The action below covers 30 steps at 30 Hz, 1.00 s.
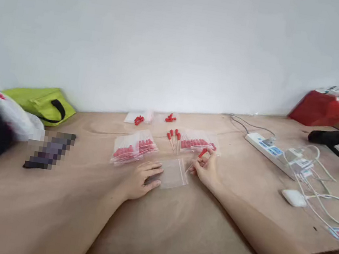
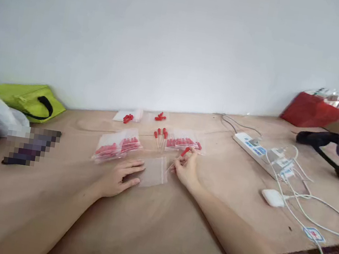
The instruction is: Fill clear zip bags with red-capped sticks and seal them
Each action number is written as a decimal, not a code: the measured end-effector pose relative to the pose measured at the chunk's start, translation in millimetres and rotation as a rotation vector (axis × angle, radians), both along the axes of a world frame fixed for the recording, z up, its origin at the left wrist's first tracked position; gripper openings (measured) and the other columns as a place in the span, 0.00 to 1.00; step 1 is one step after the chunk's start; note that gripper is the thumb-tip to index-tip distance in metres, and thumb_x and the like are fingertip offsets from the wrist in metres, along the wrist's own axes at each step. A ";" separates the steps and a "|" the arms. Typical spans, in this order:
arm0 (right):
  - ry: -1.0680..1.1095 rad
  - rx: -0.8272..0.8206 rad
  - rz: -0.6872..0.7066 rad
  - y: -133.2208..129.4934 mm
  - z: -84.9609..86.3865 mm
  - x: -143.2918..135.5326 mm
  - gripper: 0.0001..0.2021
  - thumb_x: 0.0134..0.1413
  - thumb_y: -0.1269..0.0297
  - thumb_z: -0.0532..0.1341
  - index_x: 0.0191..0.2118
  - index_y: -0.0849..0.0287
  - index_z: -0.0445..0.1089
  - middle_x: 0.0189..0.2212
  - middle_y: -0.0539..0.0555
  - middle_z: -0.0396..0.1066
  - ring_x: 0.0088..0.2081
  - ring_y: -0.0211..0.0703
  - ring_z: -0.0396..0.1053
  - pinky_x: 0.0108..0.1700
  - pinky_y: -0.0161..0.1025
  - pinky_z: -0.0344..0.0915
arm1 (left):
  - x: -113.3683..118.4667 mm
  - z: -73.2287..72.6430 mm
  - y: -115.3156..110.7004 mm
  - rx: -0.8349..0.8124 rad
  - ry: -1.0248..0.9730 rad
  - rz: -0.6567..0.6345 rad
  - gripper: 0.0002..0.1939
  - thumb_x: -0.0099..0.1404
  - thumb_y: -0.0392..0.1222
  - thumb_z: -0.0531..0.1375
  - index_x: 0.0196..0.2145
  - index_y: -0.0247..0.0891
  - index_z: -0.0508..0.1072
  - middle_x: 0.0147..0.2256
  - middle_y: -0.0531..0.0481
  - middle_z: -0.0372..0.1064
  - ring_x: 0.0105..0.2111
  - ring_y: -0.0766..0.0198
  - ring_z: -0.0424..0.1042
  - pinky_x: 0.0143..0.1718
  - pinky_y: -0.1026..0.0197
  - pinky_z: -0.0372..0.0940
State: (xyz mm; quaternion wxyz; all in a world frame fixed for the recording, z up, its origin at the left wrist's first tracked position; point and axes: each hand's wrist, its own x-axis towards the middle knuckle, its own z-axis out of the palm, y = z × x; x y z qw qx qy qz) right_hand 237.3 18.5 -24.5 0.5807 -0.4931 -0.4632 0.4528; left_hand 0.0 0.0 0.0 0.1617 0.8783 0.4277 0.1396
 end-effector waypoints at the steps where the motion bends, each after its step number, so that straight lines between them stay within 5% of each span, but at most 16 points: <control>1: -0.012 0.003 -0.015 -0.4 0.3 0.3 0.33 0.39 0.62 0.59 0.50 0.56 0.39 0.19 0.38 0.58 0.15 0.32 0.63 0.17 0.29 0.63 | -0.2 0.2 -0.1 0.000 -0.003 0.001 0.20 0.61 0.48 0.53 0.50 0.41 0.66 0.54 0.47 0.59 0.56 0.57 0.55 0.56 0.49 0.52; 30: -0.037 0.107 -0.193 6.0 0.5 1.3 0.29 0.45 0.62 0.58 0.51 0.55 0.40 0.24 0.42 0.55 0.18 0.34 0.64 0.19 0.34 0.66 | -1.2 -2.0 1.3 0.020 -0.006 -0.003 0.19 0.62 0.48 0.53 0.50 0.43 0.66 0.54 0.48 0.58 0.56 0.57 0.55 0.56 0.48 0.52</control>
